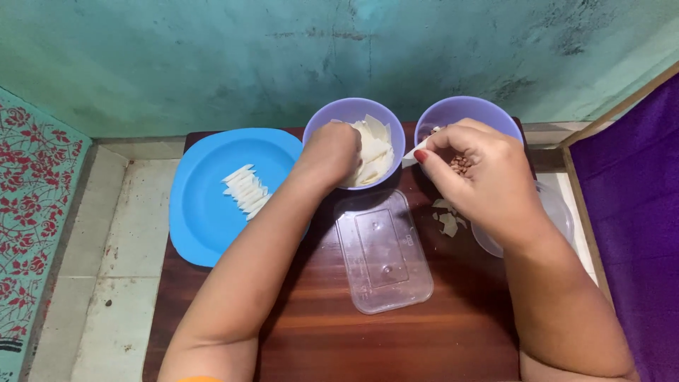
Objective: Manually assembling peanut rolls by placing a peanut on a small wrapper and rolling it up.
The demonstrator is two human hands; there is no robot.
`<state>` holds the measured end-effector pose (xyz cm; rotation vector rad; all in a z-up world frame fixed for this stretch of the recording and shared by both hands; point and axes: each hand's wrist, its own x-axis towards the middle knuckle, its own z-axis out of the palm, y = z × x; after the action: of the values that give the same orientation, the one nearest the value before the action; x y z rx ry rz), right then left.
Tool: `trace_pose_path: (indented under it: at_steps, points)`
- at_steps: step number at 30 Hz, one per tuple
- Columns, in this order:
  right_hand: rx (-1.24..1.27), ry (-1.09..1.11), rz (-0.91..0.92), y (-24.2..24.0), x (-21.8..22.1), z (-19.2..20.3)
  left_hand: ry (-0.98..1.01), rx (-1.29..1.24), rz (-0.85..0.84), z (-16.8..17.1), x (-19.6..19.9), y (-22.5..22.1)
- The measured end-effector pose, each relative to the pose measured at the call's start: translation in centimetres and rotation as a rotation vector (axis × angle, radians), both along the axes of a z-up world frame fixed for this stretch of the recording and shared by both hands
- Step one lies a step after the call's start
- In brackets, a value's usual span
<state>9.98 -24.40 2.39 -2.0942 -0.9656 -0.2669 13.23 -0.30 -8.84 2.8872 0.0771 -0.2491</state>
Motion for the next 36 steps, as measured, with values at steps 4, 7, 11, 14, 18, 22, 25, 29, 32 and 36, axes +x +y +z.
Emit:
trace_pose_path:
  at_steps: [4, 7, 11, 14, 18, 22, 25, 29, 32, 36]
  points:
    - [-0.014, -0.013, 0.003, 0.0, 0.0, -0.3, -0.054, -0.056, 0.014, -1.2, 0.1, 0.8]
    - [-0.002, -0.002, -0.003, 0.0, 0.3, -0.6, -0.208, -0.158, 0.012, -0.2, -0.7, 1.7]
    - [-0.014, 0.032, -0.017, 0.4, 0.4, -1.3, -0.305, -0.366, 0.114, 2.7, -2.8, 2.4]
    - [-0.009, 0.034, -0.037, 0.9, 0.7, -1.8, -0.409, -0.538, 0.177, 4.3, -4.2, 3.2]
    - [0.031, 0.040, -0.057, 2.1, 0.8, -2.2, -0.375, -0.955, 0.295, 4.9, -5.7, 4.7]
    - [-0.052, -0.003, -0.069, 3.6, 2.4, -3.3, -0.277, -1.275, 0.371, 4.9, -8.0, 4.5]
    - [-0.005, 0.013, -0.040, 4.5, 3.0, -4.8, -0.166, -1.422, 0.452, 3.8, -10.2, 3.3]
    - [-0.100, -0.049, 0.033, 4.1, -0.5, -4.8, -0.064, -1.596, 0.536, 0.9, -12.5, 1.4]
    - [-0.064, 0.050, 0.132, 3.4, -4.5, -6.5, -0.009, -1.651, 0.563, -0.4, -14.3, -0.6]
    - [0.021, 0.149, 0.113, 2.3, -6.7, -10.0, 0.036, -1.671, 0.579, -1.9, -15.6, -2.2]
